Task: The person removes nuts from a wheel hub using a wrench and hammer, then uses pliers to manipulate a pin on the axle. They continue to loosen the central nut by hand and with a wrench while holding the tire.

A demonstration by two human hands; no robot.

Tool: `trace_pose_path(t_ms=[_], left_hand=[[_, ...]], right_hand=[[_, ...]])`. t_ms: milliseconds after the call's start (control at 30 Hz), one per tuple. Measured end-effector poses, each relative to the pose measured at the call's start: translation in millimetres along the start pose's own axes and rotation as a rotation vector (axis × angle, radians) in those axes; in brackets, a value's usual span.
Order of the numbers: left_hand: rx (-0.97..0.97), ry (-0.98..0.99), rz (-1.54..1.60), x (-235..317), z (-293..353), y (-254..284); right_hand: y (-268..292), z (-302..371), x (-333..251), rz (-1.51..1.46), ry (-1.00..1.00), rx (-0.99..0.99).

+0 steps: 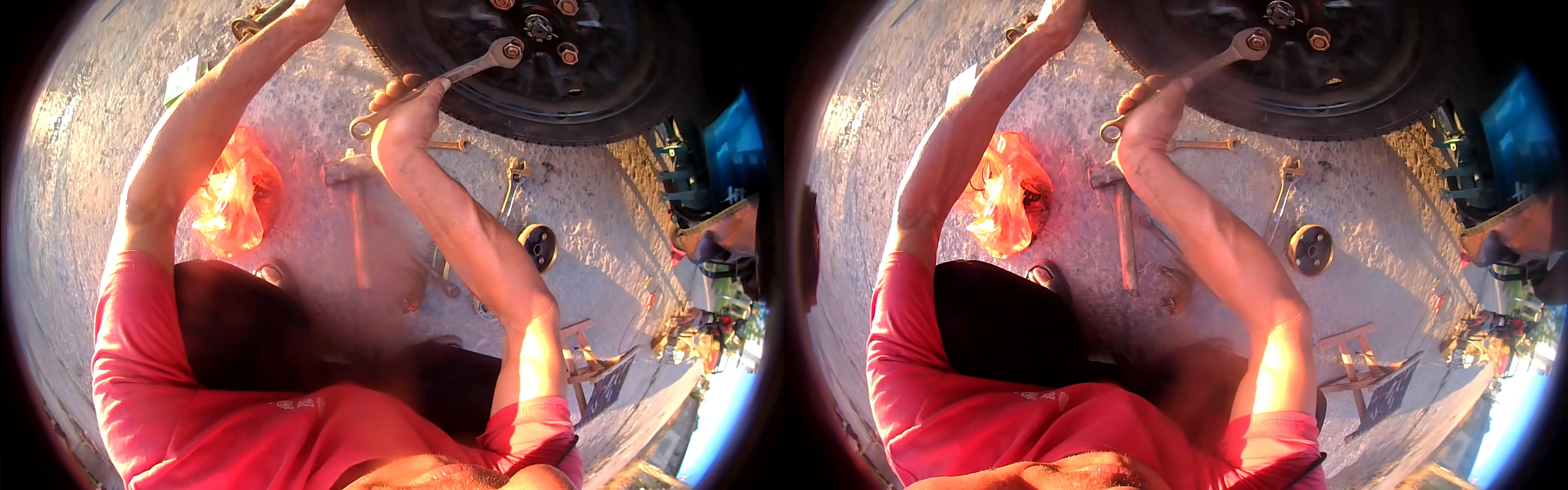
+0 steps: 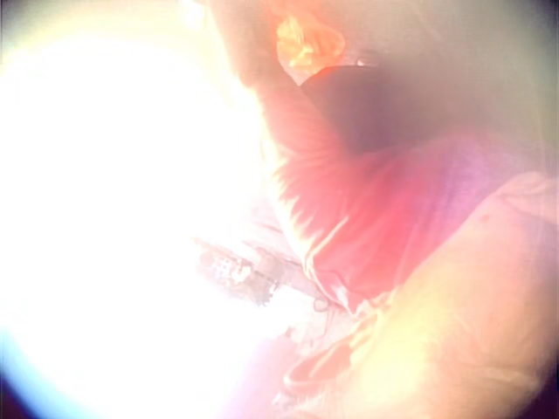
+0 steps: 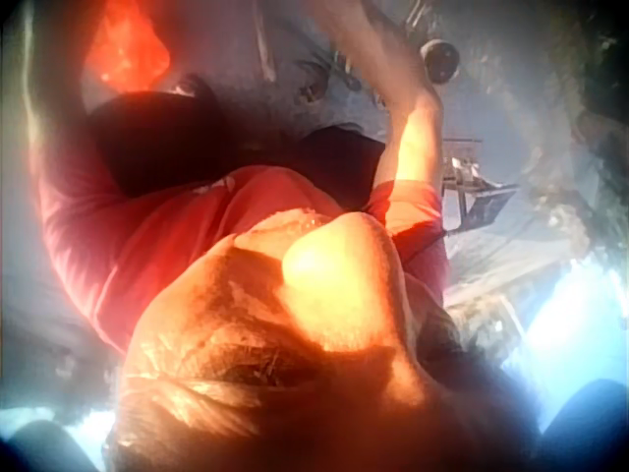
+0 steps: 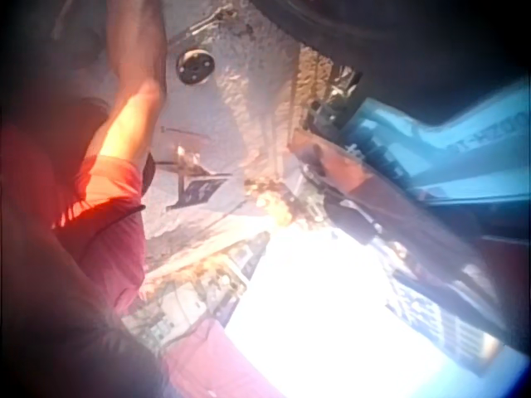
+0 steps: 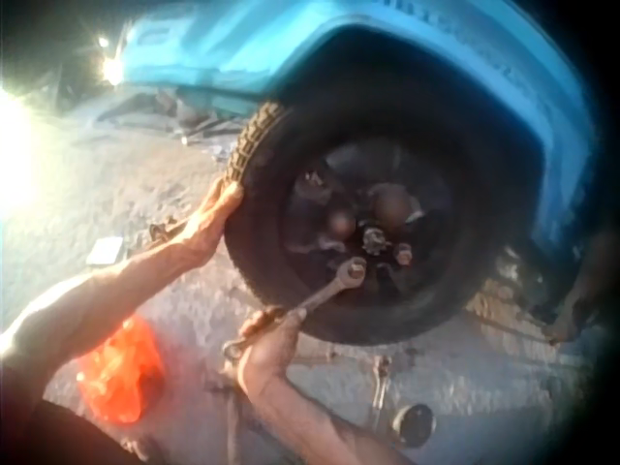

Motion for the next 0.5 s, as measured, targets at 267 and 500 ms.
trace_pose_path(t_ms=[267, 500], left_hand=[[-0.093, 0.024, -0.015, 11, -3, 8], [-0.039, 0.083, -0.038, 13, 10, 27]], right_hand=[[71, 28, -36, 0.458, -0.245, -0.296], [108, 6, -161, 1.671, 0.580, -0.439]])
Point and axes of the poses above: each hand's wrist, its own z-axis away from the middle knuckle, its own y-axis out of the back of the hand, x = y × z, the point moved 2 cm from there along -z, towards the middle knuckle, and after that the axes turned 3 degrees about -z, right-handed, at the moved point
